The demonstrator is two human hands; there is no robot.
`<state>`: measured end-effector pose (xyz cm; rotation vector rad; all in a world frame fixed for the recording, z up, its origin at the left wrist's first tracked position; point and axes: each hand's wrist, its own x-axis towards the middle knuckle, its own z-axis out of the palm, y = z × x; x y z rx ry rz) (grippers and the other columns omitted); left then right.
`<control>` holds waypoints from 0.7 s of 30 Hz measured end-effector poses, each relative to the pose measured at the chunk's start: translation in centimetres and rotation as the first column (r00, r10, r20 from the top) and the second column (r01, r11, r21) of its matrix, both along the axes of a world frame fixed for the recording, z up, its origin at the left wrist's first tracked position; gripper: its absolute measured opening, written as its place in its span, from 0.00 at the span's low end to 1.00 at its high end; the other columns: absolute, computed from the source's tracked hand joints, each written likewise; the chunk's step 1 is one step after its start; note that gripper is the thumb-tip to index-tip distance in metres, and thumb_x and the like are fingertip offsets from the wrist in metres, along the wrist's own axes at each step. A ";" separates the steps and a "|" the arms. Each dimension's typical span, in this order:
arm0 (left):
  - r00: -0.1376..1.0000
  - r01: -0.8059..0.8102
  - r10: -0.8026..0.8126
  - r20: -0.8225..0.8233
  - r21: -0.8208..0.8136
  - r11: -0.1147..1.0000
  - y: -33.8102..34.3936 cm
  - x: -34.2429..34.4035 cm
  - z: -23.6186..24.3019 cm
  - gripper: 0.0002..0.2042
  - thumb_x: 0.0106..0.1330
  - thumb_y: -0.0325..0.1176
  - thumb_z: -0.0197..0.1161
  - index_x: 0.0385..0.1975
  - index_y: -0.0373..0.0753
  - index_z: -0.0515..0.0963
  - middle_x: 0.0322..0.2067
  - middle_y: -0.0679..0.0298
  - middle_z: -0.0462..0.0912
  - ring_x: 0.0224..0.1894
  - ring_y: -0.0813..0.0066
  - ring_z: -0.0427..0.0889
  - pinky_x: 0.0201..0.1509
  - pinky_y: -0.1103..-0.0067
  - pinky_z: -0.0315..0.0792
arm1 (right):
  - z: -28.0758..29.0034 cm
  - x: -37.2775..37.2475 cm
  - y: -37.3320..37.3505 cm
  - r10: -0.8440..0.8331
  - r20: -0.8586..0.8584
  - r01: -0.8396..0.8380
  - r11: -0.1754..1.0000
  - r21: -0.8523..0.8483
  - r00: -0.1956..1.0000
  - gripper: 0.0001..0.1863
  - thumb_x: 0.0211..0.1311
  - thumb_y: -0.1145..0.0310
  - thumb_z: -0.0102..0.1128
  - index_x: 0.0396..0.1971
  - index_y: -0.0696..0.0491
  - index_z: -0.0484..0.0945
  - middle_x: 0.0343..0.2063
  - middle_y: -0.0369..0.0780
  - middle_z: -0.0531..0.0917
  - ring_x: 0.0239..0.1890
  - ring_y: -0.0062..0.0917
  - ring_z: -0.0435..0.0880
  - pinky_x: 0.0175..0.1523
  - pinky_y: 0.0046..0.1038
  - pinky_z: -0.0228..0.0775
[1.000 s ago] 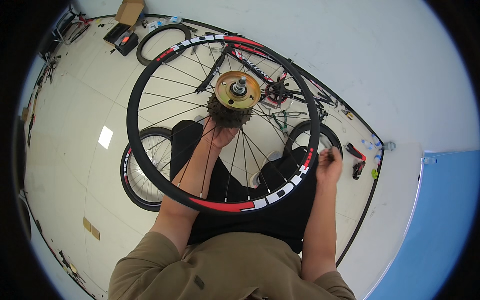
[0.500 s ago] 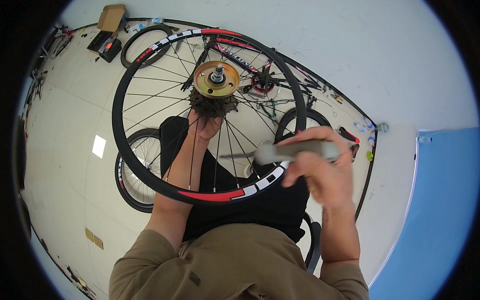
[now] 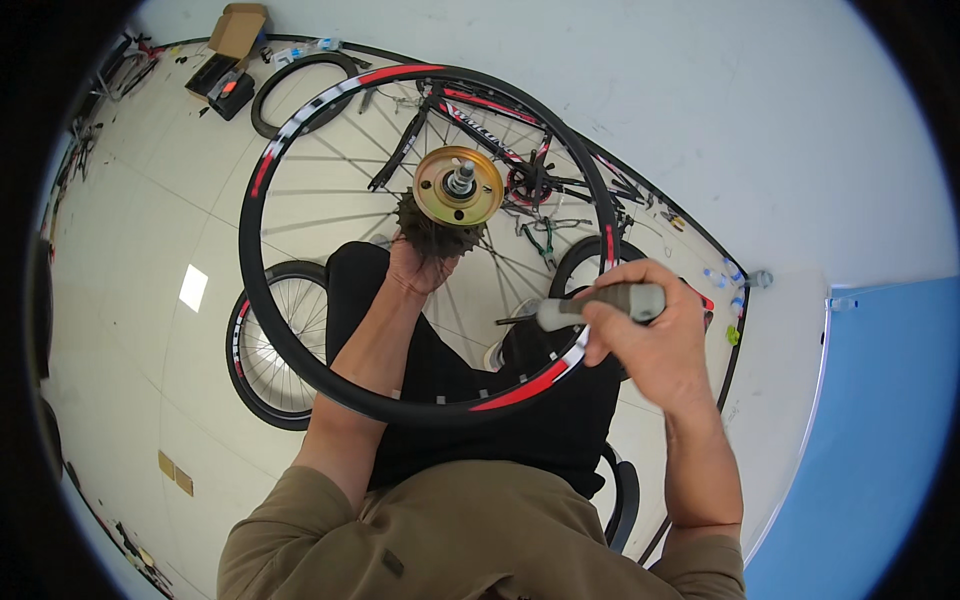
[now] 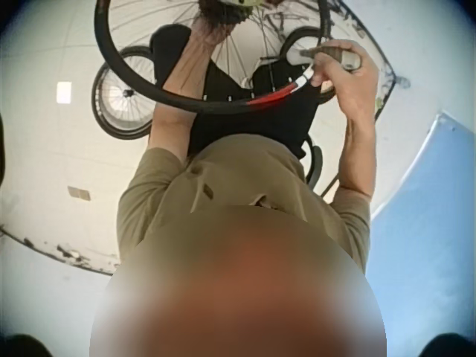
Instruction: The person sits on the floor and uses a spoke wrench to tighten the spokes of a bicycle wheel held in their lap. They rotate the wheel to access different spokes and continue adjusting them throughout the clip.
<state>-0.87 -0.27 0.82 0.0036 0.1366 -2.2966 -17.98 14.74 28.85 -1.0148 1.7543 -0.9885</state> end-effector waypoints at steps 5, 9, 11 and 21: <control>1.000 0.001 -0.001 -0.004 -0.048 0.999 0.0 -0.6 0.2 0.22 0.71 0.43 0.48 0.55 0.30 0.71 0.49 0.49 0.80 0.48 0.57 0.84 0.48 0.65 0.83 | 0.0 -3.2 -3.6 -0.069 -0.177 0.076 0.997 0.034 0.982 0.12 0.52 0.73 0.62 0.34 0.63 0.74 0.16 0.40 0.77 0.14 0.21 0.75 0.22 0.23 0.69; 0.996 0.040 -0.041 -0.082 -0.011 0.999 0.1 -0.6 0.3 0.23 0.70 0.43 0.50 0.56 0.31 0.70 0.52 0.48 0.78 0.51 0.53 0.82 0.50 0.62 0.81 | -1.1 -5.1 -8.8 -0.070 -0.235 0.069 0.998 -0.011 0.969 0.13 0.52 0.74 0.62 0.36 0.64 0.73 0.17 0.41 0.78 0.15 0.21 0.76 0.22 0.23 0.70; 0.980 0.105 -0.121 -0.158 -0.110 0.988 -0.3 -0.4 -0.6 0.23 0.69 0.42 0.52 0.58 0.34 0.69 0.53 0.49 0.77 0.52 0.53 0.81 0.52 0.61 0.80 | -1.8 -5.5 -12.0 -0.065 -0.227 0.053 0.997 -0.061 0.972 0.13 0.52 0.75 0.62 0.37 0.64 0.74 0.19 0.41 0.79 0.17 0.21 0.76 0.23 0.24 0.71; 0.997 0.082 -0.083 0.005 -0.232 0.969 0.0 -0.6 -0.8 0.26 0.67 0.49 0.59 0.59 0.38 0.69 0.53 0.56 0.79 0.50 0.62 0.83 0.51 0.64 0.80 | -1.8 7.1 -19.6 0.311 -0.413 -0.422 0.881 -0.212 0.856 0.17 0.52 0.68 0.66 0.40 0.60 0.77 0.24 0.42 0.81 0.24 0.21 0.79 0.31 0.24 0.71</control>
